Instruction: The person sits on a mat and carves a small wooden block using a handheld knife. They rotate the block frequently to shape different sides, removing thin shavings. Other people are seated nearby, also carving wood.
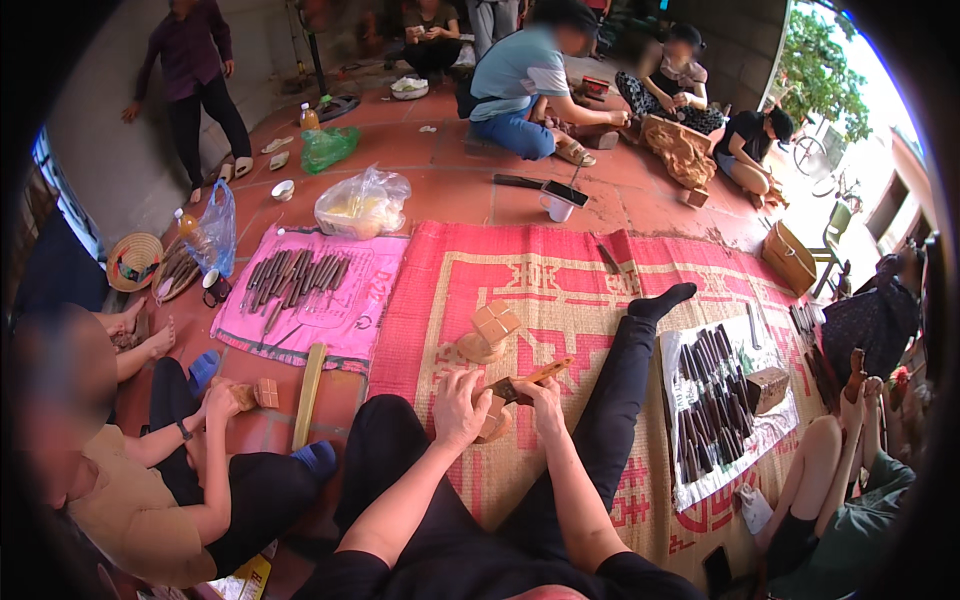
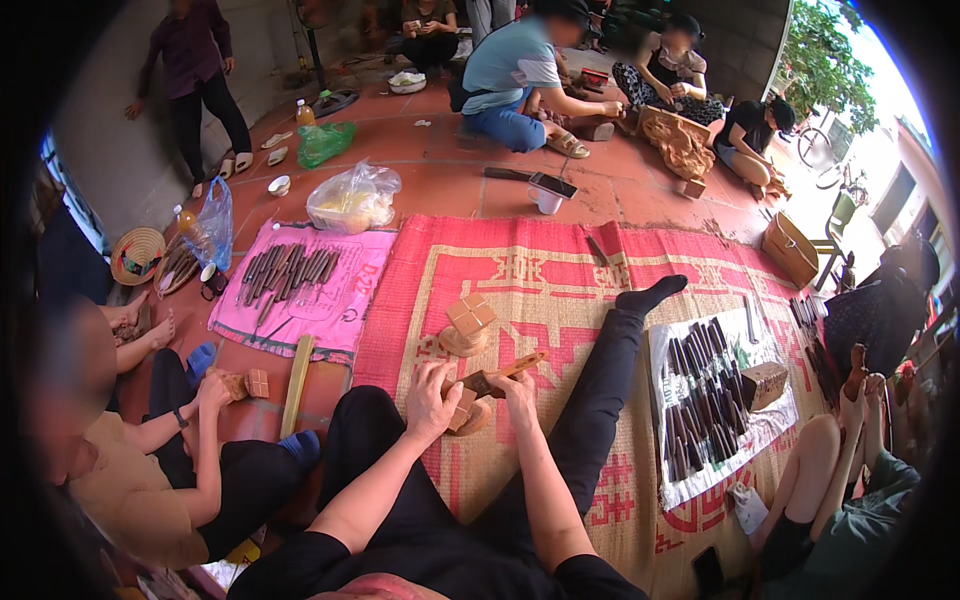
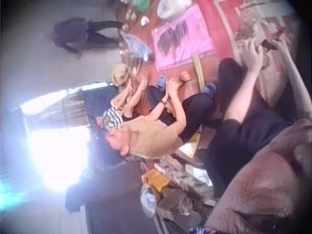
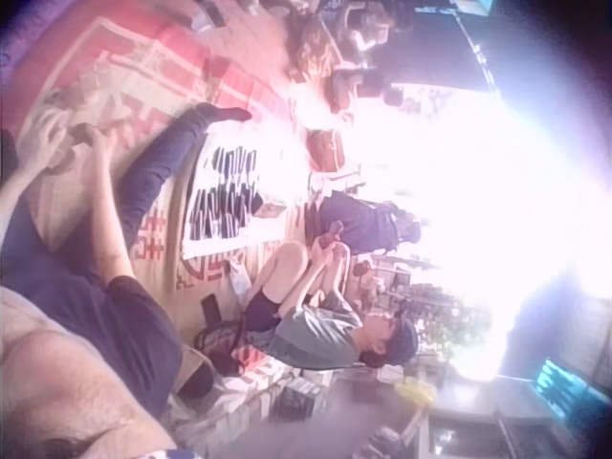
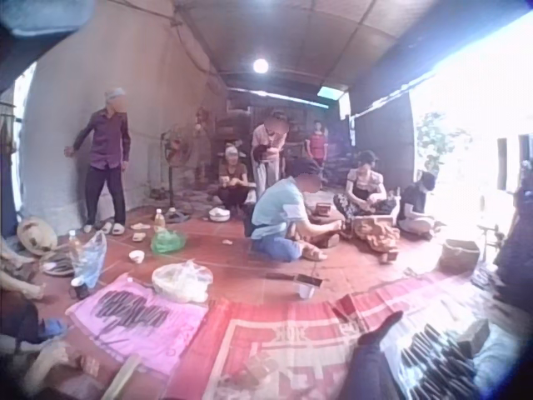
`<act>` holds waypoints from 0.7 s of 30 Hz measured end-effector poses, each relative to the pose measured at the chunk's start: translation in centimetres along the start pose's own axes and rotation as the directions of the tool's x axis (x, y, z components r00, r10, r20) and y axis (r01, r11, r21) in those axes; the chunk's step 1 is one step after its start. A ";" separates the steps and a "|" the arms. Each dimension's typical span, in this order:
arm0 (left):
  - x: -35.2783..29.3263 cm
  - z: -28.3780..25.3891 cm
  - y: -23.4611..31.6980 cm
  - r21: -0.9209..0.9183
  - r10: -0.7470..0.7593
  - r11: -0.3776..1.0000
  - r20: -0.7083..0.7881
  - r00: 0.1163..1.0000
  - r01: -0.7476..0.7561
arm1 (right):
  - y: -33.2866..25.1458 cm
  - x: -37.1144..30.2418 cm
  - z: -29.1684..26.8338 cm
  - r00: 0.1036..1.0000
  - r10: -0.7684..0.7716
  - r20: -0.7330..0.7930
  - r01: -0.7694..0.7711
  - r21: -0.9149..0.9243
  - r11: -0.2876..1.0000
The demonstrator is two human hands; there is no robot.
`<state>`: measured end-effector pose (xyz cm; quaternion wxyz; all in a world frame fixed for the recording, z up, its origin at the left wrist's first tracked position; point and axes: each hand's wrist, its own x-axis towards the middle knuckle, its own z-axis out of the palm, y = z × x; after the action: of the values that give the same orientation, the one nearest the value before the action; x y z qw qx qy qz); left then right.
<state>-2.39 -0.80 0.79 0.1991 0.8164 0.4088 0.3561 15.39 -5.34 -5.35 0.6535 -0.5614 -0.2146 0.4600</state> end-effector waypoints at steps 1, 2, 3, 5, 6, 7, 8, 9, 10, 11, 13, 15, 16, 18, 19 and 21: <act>-0.1 0.0 -0.1 0.003 -0.013 1.000 0.000 1.000 0.013 | -0.8 -0.7 0.8 0.994 0.089 0.069 -0.093 0.059 0.994; -0.1 0.2 0.1 -0.008 -0.006 1.000 0.006 1.000 0.006 | -0.3 -0.9 0.4 0.991 0.117 0.066 -0.118 0.009 0.993; 0.0 0.4 0.2 -0.016 0.002 1.000 0.011 1.000 -0.002 | 0.8 -1.0 -0.2 0.987 0.145 0.064 -0.143 -0.040 0.989; 0.1 0.6 0.3 -0.027 0.011 1.000 0.015 1.000 -0.011 | 1.8 -0.8 -0.8 0.990 0.134 0.048 -0.132 -0.036 0.991; 0.1 0.6 0.2 -0.016 0.012 1.000 0.005 1.000 -0.012 | 1.8 -0.7 -0.9 0.993 0.114 0.019 -0.113 -0.052 0.992; 0.0 0.6 0.2 -0.005 0.013 1.000 -0.006 1.000 -0.013 | 1.6 -0.5 -1.3 0.996 0.093 -0.010 -0.094 -0.068 0.993; -0.1 0.5 0.1 0.009 0.008 1.000 -0.015 1.000 -0.008 | 1.1 -0.6 -1.2 0.996 0.078 -0.036 -0.080 -0.084 0.993; -0.2 0.5 0.0 0.011 0.001 1.000 -0.017 1.000 -0.001 | -0.3 -1.2 -0.3 0.996 0.094 0.012 -0.094 0.025 0.995; 0.0 0.4 -0.2 0.013 -0.006 1.000 -0.018 1.000 0.006 | -0.3 -1.2 0.3 0.992 0.120 0.047 -0.123 0.065 0.990; 0.1 0.5 -0.1 0.007 -0.006 1.000 -0.014 1.000 0.006 | -0.4 -1.4 0.4 0.988 0.140 0.071 -0.147 0.105 0.984; 0.0 0.8 0.1 -0.003 0.006 1.000 -0.007 1.000 -0.006 | 1.4 -1.4 -0.4 0.985 0.163 0.064 -0.159 -0.057 0.986; 0.3 0.5 0.3 0.004 0.020 1.000 -0.025 0.999 -0.020 | 1.9 -1.6 -1.0 0.992 0.127 0.007 -0.127 -0.074 0.989; 0.2 0.6 0.2 0.000 0.030 1.000 -0.026 0.999 -0.030 | 2.1 -1.5 -1.2 0.994 0.109 -0.022 -0.111 -0.084 0.990; 0.0 0.6 0.0 -0.005 0.041 0.999 -0.034 0.999 -0.041 | 0.8 -1.4 -0.5 0.994 0.111 0.014 -0.112 0.044 0.993; 0.0 0.5 -0.2 -0.004 0.020 1.000 -0.030 0.999 -0.020 | 0.0 -1.5 0.1 0.993 0.114 0.033 -0.117 0.108 0.987; 0.1 0.4 0.0 -0.019 -0.012 1.000 -0.009 1.000 0.012 | -0.1 -1.9 0.4 0.987 0.149 0.058 -0.159 0.234 0.959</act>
<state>-2.01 -0.74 0.57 0.2069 0.8103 0.4114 0.3625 14.21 -6.77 -4.68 0.6739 -0.4848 -0.1266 0.5429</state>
